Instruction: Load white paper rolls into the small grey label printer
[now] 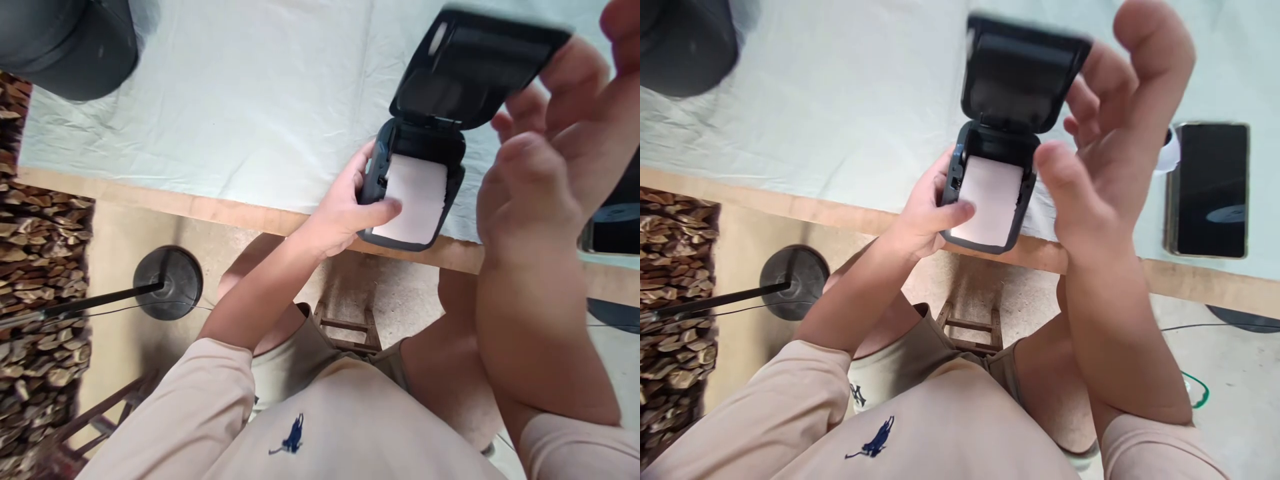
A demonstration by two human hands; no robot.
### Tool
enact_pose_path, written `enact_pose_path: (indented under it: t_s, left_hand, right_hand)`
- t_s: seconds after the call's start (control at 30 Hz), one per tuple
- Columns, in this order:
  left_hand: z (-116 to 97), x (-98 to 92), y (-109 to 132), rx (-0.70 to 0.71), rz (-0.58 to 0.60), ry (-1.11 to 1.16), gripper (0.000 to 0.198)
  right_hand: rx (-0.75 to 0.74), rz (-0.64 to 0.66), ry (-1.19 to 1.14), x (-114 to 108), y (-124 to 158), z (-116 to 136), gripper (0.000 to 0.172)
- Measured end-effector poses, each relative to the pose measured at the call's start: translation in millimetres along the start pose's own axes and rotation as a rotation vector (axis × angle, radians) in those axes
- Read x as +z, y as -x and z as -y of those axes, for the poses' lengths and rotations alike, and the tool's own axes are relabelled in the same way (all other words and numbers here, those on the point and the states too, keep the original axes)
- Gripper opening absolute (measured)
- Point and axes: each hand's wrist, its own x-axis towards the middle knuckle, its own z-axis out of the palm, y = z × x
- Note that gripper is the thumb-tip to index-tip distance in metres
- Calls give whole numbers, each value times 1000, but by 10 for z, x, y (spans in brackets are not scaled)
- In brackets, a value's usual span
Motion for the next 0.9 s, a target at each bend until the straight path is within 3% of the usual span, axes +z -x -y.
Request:
enact_pose_path:
  t_s: [0.1,0.3,0.43,0.53,0.63,0.73,0.8,0.9]
  left_hand:
    - [11,-13,4,-28,-19,54,68]
    - [98,-2,-2,95,30,146,50]
    - [33,44,38,45,-27,127,40]
    - [-43,54,46,-18,-1,171,36]
    - [-26,3,-25,-18,103,255,40]
    - [64,-76,-124,8,79,265,47]
    - [110,-105,-158,8,7,222,44]
    - [126,-95,-147,39,-69,196,40]
  right_hand:
    - [42,22,-45,63,4,-25,52]
    - [184,97,-307,269,77,8,58]
    - [291,167,-509,316,76,86,67]
    - [334,170,-492,292,68,101,65]
    - [314,87,-363,254,70,68,61]
    - [201,-53,-297,217,83,39,49]
    - [141,-22,-334,186,96,43,50]
    - [129,124,-324,109,114,73,63]
